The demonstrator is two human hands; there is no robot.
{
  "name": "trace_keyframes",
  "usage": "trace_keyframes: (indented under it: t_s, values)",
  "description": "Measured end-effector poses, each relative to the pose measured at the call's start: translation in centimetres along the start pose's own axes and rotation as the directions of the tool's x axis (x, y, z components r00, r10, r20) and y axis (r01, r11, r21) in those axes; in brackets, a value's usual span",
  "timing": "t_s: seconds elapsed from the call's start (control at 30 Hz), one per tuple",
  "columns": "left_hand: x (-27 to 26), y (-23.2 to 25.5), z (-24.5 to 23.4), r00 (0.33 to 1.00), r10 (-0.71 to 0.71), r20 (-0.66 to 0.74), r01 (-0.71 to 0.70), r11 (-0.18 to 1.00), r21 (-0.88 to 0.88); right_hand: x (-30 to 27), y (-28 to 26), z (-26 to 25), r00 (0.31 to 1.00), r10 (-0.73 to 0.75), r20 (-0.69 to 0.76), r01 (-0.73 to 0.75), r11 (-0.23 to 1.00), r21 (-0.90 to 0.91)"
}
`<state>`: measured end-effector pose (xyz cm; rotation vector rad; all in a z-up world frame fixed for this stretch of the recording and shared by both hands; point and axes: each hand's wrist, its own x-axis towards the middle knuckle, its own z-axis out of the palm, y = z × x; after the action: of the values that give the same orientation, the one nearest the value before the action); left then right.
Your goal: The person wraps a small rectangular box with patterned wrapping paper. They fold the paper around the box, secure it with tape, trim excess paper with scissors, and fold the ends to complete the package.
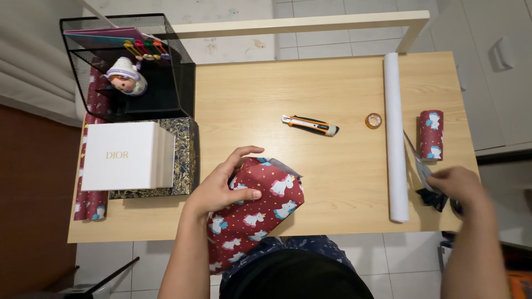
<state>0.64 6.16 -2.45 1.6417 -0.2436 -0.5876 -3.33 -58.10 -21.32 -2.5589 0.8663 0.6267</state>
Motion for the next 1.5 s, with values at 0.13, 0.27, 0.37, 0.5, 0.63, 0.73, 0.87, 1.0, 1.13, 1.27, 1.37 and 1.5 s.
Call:
trace_keyframes:
  t_s: [0.13,0.27,0.37,0.5,0.63,0.73,0.87,1.0,1.13,1.27,1.37,1.5]
  values:
    - [-0.2,0.0,-0.7,0.999,0.031,0.017,-0.031,0.998,0.053,-7.0,-0.3,-2.1,0.994,-0.096,0.058,0.07,0.936,0.346]
    - [-0.3,-0.4,-1.0,0.996,0.085,0.013,-0.086,0.995,0.057,-14.4,-3.9,-2.3,0.933,-0.352,-0.079,0.311,0.674,0.67]
    - [0.1,-0.5,-1.0,0.991,0.132,0.036,-0.133,0.99,0.04,-18.2,-8.6,-1.6,0.768,-0.636,-0.074,0.505,0.529,0.682]
    - [0.3,-0.2,-0.6,0.988,0.145,0.046,-0.146,0.989,0.026,-21.7,-14.4,-0.3,0.691,-0.714,0.115,0.591,0.649,0.479]
    - [0.5,0.3,-0.6,0.981,0.18,0.079,-0.185,0.98,0.069,-23.4,-17.6,-1.2,0.653,-0.735,0.182,0.574,0.638,0.513]
    - [0.5,0.7,-0.6,0.98,0.177,0.09,-0.184,0.979,0.087,-23.5,-19.1,-1.3,0.575,-0.79,0.212,0.593,0.581,0.557]
    - [0.5,1.0,-0.5,0.977,0.183,0.114,-0.192,0.978,0.079,-23.1,-20.4,-0.9,0.535,-0.794,0.288,0.57,0.591,0.572]
    - [0.5,1.2,-0.5,0.967,0.2,0.157,-0.213,0.975,0.069,-22.9,-21.2,-0.4,0.5,-0.812,0.303,0.515,0.559,0.649]
    - [0.5,1.2,-0.4,0.967,0.197,0.16,-0.212,0.974,0.084,-22.7,-21.7,-0.3,0.508,-0.799,0.322,0.504,0.578,0.642]
    - [0.5,1.2,-0.5,0.968,0.199,0.155,-0.215,0.972,0.094,-22.6,-21.9,-0.4,0.501,-0.807,0.314,0.524,0.571,0.632]
    - [0.5,1.2,-0.6,0.97,0.189,0.155,-0.203,0.976,0.081,-22.7,-21.8,-0.7,0.485,-0.812,0.325,0.531,0.568,0.629]
    - [0.5,1.1,-0.5,0.969,0.185,0.164,-0.194,0.98,0.042,-22.7,-21.7,-0.8,0.485,-0.807,0.337,0.537,0.579,0.614]
